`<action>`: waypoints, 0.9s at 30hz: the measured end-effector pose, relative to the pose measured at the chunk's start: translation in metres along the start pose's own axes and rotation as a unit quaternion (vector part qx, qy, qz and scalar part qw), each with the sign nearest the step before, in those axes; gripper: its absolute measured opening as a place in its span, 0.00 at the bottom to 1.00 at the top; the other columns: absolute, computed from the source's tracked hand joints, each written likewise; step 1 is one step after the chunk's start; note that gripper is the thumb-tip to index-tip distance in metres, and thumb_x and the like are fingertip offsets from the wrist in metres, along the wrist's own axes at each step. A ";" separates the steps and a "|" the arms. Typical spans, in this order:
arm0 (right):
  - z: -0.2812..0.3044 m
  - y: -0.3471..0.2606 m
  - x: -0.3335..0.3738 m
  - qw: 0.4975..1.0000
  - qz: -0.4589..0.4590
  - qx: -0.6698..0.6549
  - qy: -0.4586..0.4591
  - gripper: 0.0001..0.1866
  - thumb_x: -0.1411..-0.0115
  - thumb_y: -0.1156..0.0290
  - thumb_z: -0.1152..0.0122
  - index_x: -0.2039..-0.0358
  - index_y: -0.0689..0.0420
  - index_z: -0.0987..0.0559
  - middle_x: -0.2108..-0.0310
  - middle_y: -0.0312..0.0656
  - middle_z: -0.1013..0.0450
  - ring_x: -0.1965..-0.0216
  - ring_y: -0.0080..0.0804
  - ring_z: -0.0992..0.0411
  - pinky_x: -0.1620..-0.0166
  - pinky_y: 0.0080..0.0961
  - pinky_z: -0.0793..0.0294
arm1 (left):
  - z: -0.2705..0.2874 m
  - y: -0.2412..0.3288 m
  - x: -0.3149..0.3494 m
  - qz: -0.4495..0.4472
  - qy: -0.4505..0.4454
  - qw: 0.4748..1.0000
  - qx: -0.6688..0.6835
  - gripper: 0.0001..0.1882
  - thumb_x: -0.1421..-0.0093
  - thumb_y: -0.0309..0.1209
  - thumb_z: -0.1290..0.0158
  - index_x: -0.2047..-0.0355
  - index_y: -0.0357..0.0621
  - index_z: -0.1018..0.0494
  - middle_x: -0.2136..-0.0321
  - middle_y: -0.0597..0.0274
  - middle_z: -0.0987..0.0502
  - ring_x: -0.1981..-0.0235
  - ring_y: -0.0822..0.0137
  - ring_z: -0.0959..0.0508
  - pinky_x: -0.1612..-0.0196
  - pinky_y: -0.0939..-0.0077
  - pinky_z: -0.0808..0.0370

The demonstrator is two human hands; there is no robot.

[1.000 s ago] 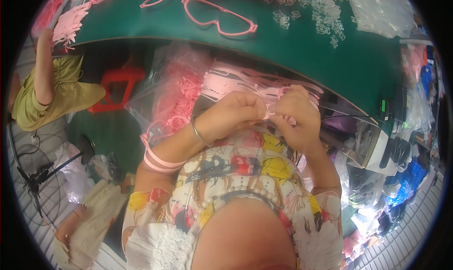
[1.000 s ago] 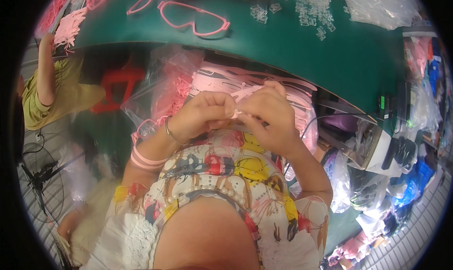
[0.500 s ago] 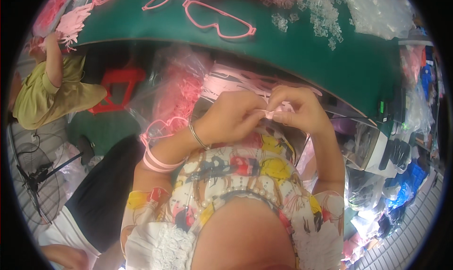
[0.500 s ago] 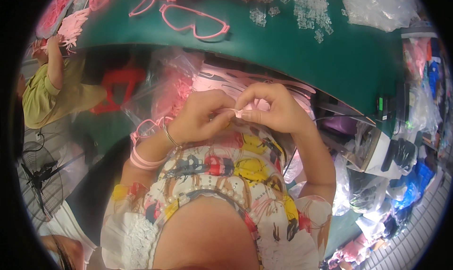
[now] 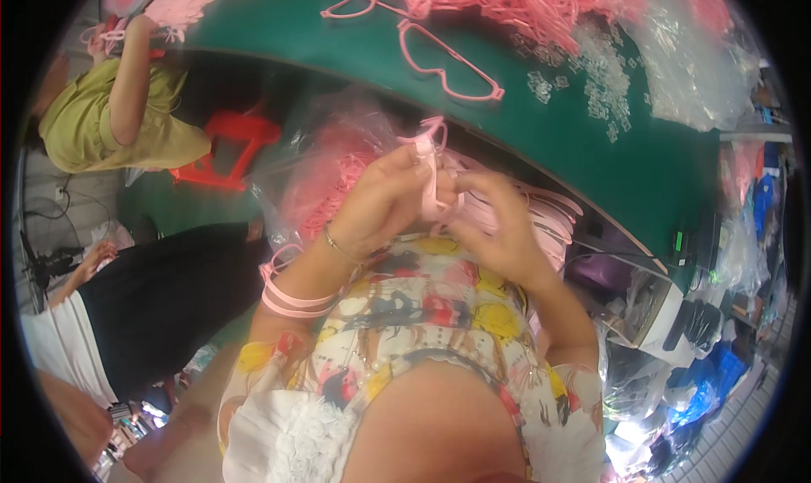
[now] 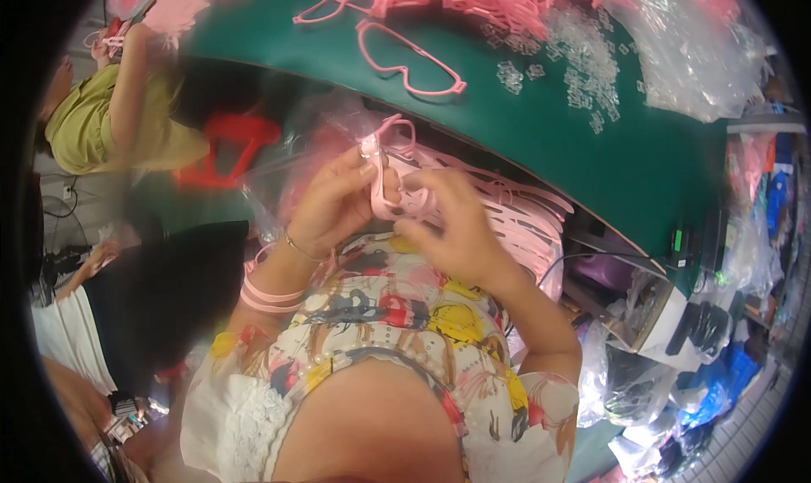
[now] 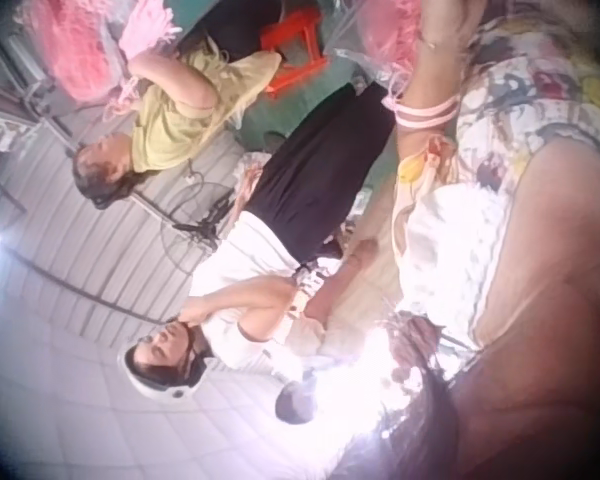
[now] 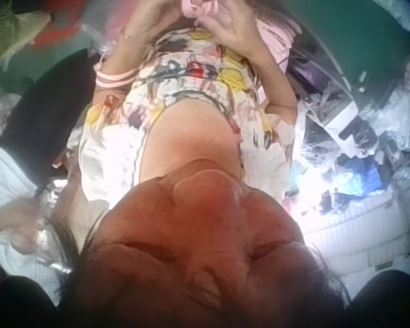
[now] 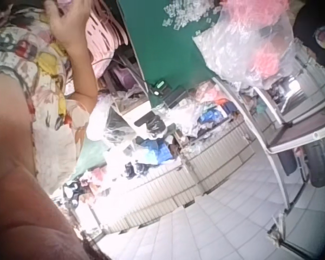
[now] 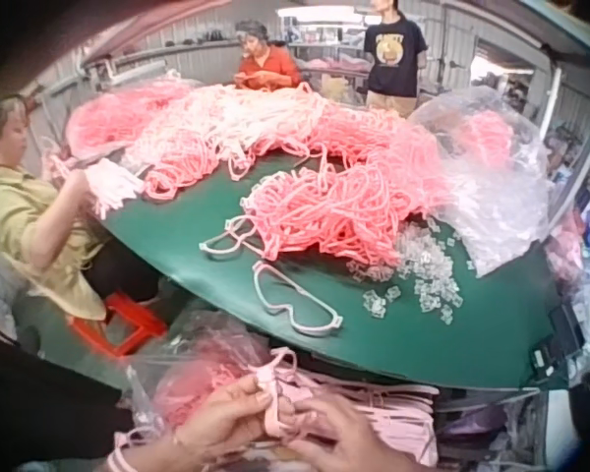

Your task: The person assembles pink plastic glasses by hand at a green workbench. They pick up a pink frame and a clear plastic nose bridge piece, then attach the bridge to the frame. The person repeats this process for multiple units, handling the components one at a time.

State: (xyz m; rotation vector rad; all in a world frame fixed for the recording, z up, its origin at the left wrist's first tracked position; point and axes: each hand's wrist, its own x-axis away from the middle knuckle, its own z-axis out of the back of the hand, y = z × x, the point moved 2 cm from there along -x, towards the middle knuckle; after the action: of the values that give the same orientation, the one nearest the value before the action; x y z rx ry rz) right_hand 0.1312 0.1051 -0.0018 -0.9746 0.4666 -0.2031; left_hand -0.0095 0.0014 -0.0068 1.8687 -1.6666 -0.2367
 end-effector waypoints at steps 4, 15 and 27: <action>-0.045 0.001 0.009 0.883 -0.265 -0.375 -0.095 0.19 0.39 0.74 0.51 0.48 0.63 0.36 0.69 0.38 0.29 0.68 0.19 0.29 0.65 0.17 0.29 | 0.025 0.008 -0.006 -0.051 0.031 0.998 -0.028 0.19 0.45 0.23 0.54 0.52 0.32 0.34 0.56 0.48 0.27 0.58 0.61 0.24 0.53 0.69 0.27; -0.116 -0.053 -0.053 0.757 -0.220 -0.524 -0.322 0.16 0.36 0.70 0.55 0.49 0.59 0.35 0.67 0.43 0.27 0.66 0.29 0.28 0.63 0.26 0.29 | 0.037 -0.034 -0.065 -0.040 -0.274 0.831 -0.482 0.16 0.45 0.31 0.50 0.57 0.41 0.25 0.60 0.53 0.24 0.57 0.60 0.24 0.55 0.68 0.27; 0.002 -0.009 -0.101 0.922 0.120 0.365 0.049 0.17 0.56 0.77 0.44 0.62 0.57 0.27 0.61 0.46 0.31 0.60 0.46 0.34 0.60 0.40 0.34 | -0.024 -0.095 -0.028 -0.170 -0.388 0.460 -0.780 0.16 0.54 0.30 0.46 0.62 0.46 0.27 0.73 0.60 0.25 0.67 0.58 0.23 0.66 0.65 0.27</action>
State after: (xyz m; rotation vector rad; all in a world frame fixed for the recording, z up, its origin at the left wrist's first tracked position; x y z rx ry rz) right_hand 0.0437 0.1387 0.0359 -0.1724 0.5411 -0.1838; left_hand 0.0769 0.0366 -0.0473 0.3907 -0.5471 -2.1425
